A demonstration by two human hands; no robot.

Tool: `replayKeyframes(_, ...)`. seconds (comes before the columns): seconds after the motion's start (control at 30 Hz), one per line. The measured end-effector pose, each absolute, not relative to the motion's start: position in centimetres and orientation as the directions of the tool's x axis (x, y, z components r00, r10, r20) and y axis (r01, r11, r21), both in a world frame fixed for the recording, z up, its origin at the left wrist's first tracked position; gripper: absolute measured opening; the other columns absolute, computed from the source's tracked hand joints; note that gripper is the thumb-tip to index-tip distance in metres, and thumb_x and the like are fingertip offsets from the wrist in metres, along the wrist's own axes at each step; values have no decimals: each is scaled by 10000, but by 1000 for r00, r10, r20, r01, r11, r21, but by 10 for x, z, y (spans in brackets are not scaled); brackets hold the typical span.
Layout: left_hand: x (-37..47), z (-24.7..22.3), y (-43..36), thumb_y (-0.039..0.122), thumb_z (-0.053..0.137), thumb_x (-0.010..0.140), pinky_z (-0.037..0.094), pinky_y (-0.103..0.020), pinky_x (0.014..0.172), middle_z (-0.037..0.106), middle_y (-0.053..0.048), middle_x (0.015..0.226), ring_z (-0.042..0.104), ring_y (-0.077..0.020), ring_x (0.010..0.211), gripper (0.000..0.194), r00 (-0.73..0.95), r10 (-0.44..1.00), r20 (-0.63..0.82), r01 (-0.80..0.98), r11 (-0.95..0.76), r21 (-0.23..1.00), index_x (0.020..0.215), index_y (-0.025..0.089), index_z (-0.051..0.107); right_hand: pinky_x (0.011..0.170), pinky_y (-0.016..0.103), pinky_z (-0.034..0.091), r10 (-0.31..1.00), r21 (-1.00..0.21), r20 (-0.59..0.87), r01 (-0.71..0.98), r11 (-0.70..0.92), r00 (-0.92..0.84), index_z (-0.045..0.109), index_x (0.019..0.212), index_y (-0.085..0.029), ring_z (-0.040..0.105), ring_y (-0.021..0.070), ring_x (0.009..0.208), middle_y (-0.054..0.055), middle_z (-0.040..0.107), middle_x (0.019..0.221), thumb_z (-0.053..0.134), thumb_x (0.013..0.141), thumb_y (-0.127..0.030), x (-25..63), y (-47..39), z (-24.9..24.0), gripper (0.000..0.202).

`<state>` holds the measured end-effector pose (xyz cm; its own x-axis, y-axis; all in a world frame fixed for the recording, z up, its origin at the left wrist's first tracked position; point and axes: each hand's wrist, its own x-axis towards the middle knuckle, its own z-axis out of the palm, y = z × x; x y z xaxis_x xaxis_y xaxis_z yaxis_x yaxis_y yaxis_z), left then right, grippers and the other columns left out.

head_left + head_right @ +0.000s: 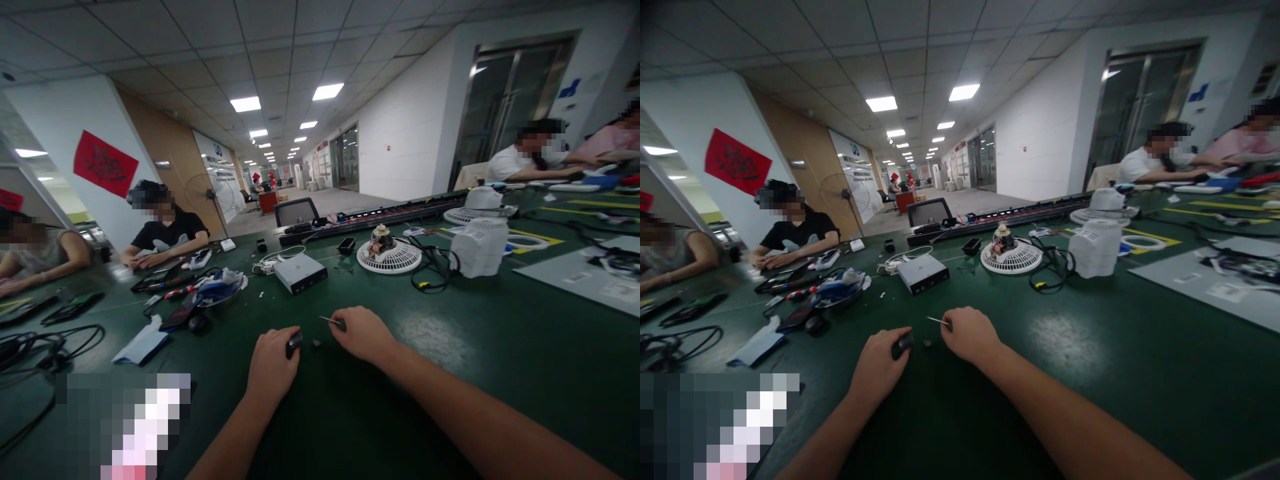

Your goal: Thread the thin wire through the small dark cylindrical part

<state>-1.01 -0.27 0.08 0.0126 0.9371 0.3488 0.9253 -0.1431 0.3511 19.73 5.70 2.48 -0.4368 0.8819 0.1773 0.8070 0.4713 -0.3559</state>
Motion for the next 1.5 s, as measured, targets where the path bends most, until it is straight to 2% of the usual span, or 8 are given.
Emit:
replayKeyframes(0.17, -11, 0, -2, 196, 556, 841, 432, -437, 963, 688, -88, 1179, 609, -262, 1091, 352, -26, 944, 329, 921, -105, 375, 1181, 195, 645, 695, 287, 434, 854, -475, 155, 720, 506, -497, 704, 1068, -273, 624, 190, 852, 47, 663, 1007, 590, 856, -415, 182, 51, 17, 279)
replayKeyframes(0.23, -10, 1, -2, 182, 560, 837, 424, -419, 975, 679, -82, 1196, 602, -252, 1111, 352, -31, 947, 318, 917, -100, 386, 1179, 197, 643, 702, 279, 428, 840, -481, 120, 709, 516, -529, 713, 1032, -272, 622, 185, 866, 41, 653, 1028, 612, 839, -381, 178, 50, 14, 243)
replayKeyframes(0.4, -9, 3, -3, 155, 576, 824, 424, -367, 962, 674, -52, 1192, 601, -220, 1109, 356, -25, 953, 301, 902, -109, 418, 1166, 228, 645, 690, 264, 421, 848, -536, 132, 682, 497, -514, 691, 893, -237, 630, 170, 821, 4, 685, 899, 682, 759, -263, 181, 51, 13, 137)
replayKeyframes(0.6, -5, 5, -6, 212, 588, 844, 433, -393, 938, 668, -21, 1185, 601, -227, 1082, 354, 34, 959, 282, 868, -168, 467, 1187, 289, 631, 640, 259, 413, 870, -653, 207, 599, 464, -448, 732, 889, -234, 623, 157, 755, 4, 716, 859, 686, 784, -299, 189, 58, 17, 132)
replayKeyframes(0.77, 0, 6, -8, 231, 629, 830, 441, -398, 930, 679, -23, 1143, 597, -234, 1065, 342, 121, 937, 328, 835, -275, 477, 1167, 286, 632, 598, 255, 393, 846, -725, 244, 490, 485, -475, 762, 875, -230, 587, 140, 661, -6, 708, 760, 694, 777, -260, 187, 58, 16, 123)
replayKeyframes(0.97, 1, 7, -11, 244, 631, 839, 469, -398, 911, 668, -35, 1133, 595, -233, 1050, 327, 171, 921, 349, 779, -343, 525, 1164, 271, 607, 635, 243, 402, 799, -712, 346, 417, 565, -492, 739, 803, -203, 578, 132, 709, 3, 673, 795, 688, 763, -185, 186, 55, 16, 68)
replayKeyframes(1.2, -1, 4, -11, 213, 641, 832, 506, -387, 900, 670, -29, 1099, 626, -213, 1012, 307, 189, 898, 397, 738, -397, 546, 1131, 262, 588, 586, 248, 346, 830, -625, 291, 562, 541, -476, 697, 762, -203, 566, 139, 703, -1, 665, 774, 730, 750, -330, 188, 53, 22, 132)
replayKeyframes(1.5, -3, 2, -11, 149, 667, 783, 527, -370, 882, 693, -18, 1037, 660, -206, 977, 318, 169, 886, 433, 731, -407, 548, 1074, 257, 601, 583, 245, 360, 808, -643, 233, 538, 545, -541, 700, 846, -222, 582, 140, 695, -2, 684, 792, 670, 783, -355, 188, 50, 20, 150)
